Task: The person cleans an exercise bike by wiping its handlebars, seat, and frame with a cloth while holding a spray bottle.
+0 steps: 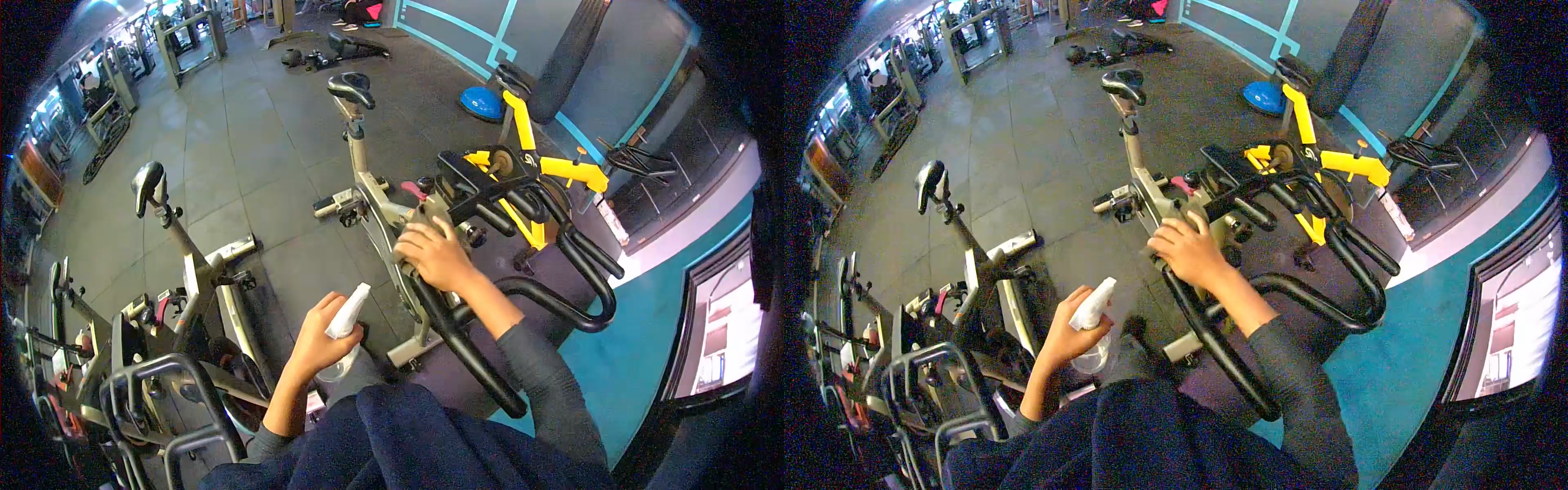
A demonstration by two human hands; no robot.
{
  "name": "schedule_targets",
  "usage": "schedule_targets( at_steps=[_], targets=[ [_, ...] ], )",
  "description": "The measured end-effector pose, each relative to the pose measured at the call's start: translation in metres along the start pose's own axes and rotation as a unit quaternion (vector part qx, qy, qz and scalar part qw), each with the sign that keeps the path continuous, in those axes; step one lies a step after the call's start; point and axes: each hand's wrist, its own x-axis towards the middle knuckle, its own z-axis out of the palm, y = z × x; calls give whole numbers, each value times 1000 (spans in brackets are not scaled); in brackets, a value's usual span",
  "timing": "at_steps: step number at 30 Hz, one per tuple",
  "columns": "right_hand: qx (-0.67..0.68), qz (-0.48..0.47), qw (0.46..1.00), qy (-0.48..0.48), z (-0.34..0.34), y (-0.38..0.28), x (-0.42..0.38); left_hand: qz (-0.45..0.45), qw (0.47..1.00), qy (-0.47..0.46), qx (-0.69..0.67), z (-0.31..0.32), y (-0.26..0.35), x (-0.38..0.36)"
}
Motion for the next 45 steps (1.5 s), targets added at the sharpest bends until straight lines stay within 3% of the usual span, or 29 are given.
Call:
schedule_targets(
  at_steps=[3,4,7,9,12,15,17,19,21,23,25,27,29,31,32,33,39,45],
  targets=[
    [-64,3,998,-28,-10,33,4,3,1000,24,-16,-4,5,-1],
    [-110,59,990,-58,-24,41,9,-1,1000,28,-14,-6,5,-3],
    [-83,146,986,-4,-29,54,7,-10,1000,12,0,-9,3,-11],
    [-114,93,989,-24,-19,32,3,3,1000,15,11,-7,3,-12],
    [-17,1,1000,-25,-7,12,1,-2,1000,6,5,-4,4,-11],
    [-81,36,993,-76,-25,44,12,2,1000,-1,-8,-3,13,-8],
    [-76,114,990,14,-19,79,10,12,1000,-4,-7,-2,13,-6],
    [-59,146,987,-7,-25,57,12,12,1000,4,-4,-2,12,-8],
    [-92,53,994,-13,-6,25,5,47,999,-10,6,3,11,-8],
    [29,2,999,-21,-6,1,2,31,999,-39,-7,10,10,-8],
    [32,-16,999,-26,-9,19,7,40,998,-48,-11,14,11,-8],
    [-56,32,998,-27,-20,41,17,36,998,-51,-17,14,15,-8],
    [-50,132,990,8,-24,68,20,36,998,-51,-24,14,17,-7],
    [-50,171,984,-25,-22,60,21,26,998,-47,-20,13,17,-9],
    [-54,126,990,22,-5,61,13,29,998,-47,-19,13,16,-7],
    [-53,111,992,-9,-3,49,13,21,998,-53,-15,14,15,-7],
    [59,37,997,-28,-8,0,0,16,998,-55,4,11,22,3],
    [218,65,972,-57,-14,-36,-27,53,998,-32,2,11,22,18]
  ],
)
